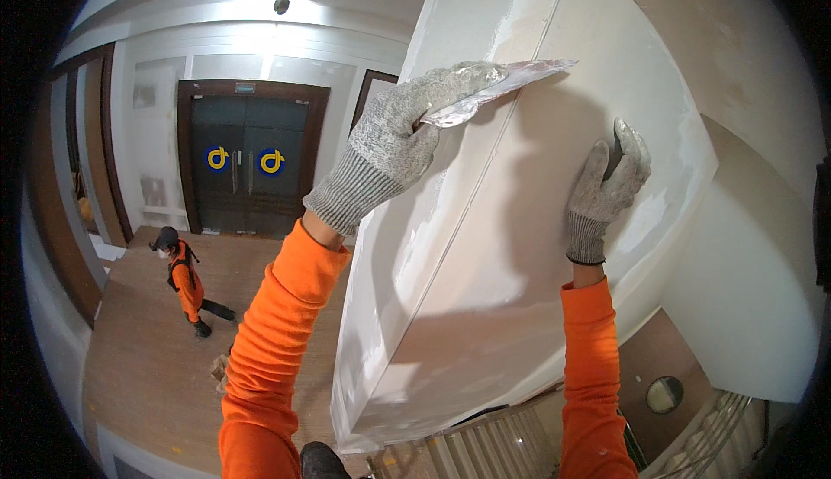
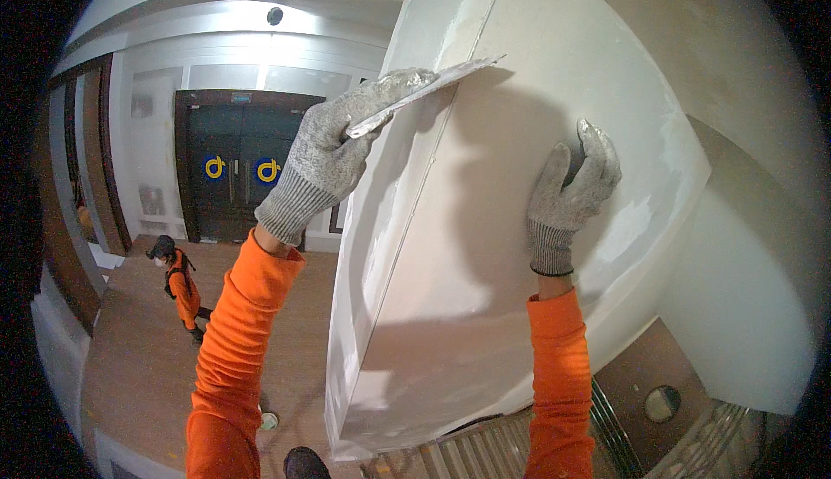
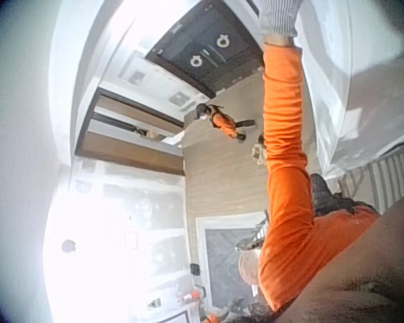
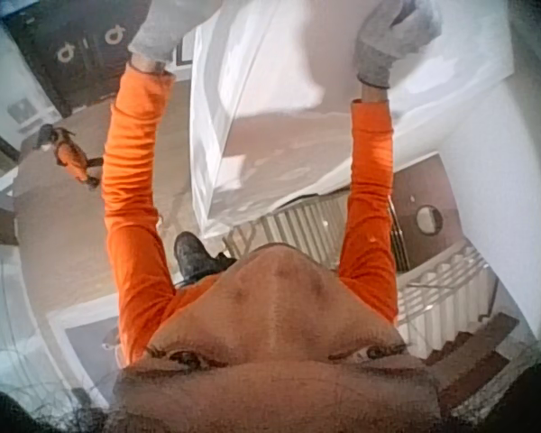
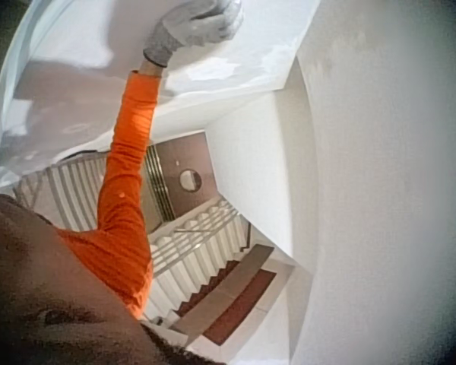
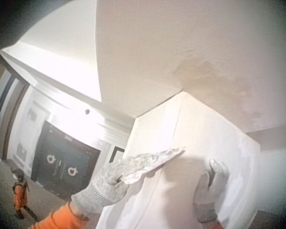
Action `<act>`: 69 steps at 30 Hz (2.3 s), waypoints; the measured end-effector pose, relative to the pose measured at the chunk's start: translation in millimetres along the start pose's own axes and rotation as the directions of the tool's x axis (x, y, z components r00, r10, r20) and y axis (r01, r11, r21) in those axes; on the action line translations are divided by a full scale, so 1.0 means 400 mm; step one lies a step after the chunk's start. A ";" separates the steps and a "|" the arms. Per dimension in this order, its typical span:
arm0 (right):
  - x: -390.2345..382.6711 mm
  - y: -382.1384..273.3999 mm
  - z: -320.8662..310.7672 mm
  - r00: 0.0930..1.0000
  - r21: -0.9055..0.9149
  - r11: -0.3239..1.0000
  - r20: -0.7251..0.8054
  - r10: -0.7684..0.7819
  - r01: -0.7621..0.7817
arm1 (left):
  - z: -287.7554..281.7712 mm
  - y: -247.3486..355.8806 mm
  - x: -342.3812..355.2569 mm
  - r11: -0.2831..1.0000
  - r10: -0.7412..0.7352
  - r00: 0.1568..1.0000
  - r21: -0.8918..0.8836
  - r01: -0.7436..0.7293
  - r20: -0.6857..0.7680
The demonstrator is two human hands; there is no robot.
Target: The person applies plaster to a wall using a trowel and a hawk. They repeatedly scoop plaster from the hawk and smooth it onto the wall surface, working on a section near a staircase.
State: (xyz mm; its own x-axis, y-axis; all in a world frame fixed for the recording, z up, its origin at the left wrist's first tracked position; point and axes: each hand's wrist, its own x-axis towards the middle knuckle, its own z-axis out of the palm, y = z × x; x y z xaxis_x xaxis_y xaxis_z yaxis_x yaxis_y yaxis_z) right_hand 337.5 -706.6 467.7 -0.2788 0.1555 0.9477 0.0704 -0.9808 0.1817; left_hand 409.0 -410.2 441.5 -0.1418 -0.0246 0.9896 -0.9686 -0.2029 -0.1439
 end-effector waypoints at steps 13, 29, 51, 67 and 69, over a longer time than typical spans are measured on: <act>-0.003 0.000 0.000 1.000 0.018 1.000 0.005 -0.007 0.007 | -0.017 -0.095 0.261 0.949 -0.221 0.974 0.239 0.204 0.045; -0.001 -0.005 0.002 1.000 0.002 1.000 0.000 0.015 -0.015 | -0.108 -0.050 -0.143 0.989 -0.100 0.960 0.128 0.068 0.260; -0.005 0.000 0.000 1.000 -0.028 0.999 0.022 0.018 -0.017 | -0.058 -0.064 -0.088 0.996 -0.085 0.957 -0.001 0.088 0.278; -0.008 -0.016 -0.001 1.000 0.042 0.999 0.024 0.006 -0.007 | -0.026 -0.117 0.002 0.766 0.157 0.930 0.553 -0.327 0.333; -0.008 -0.019 0.000 1.000 0.088 0.996 -0.001 -0.001 0.001 | -0.025 -0.063 -0.132 0.987 -0.077 0.987 -0.127 0.094 0.138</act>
State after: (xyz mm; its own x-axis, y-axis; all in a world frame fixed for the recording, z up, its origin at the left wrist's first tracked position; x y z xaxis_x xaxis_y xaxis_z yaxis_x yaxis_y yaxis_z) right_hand 337.8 -699.8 463.3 -0.2801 0.1562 0.9472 0.1538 -0.9666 0.2049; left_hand 439.0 -393.8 392.8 -0.0375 -0.1437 0.9889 -0.9957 -0.0788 -0.0492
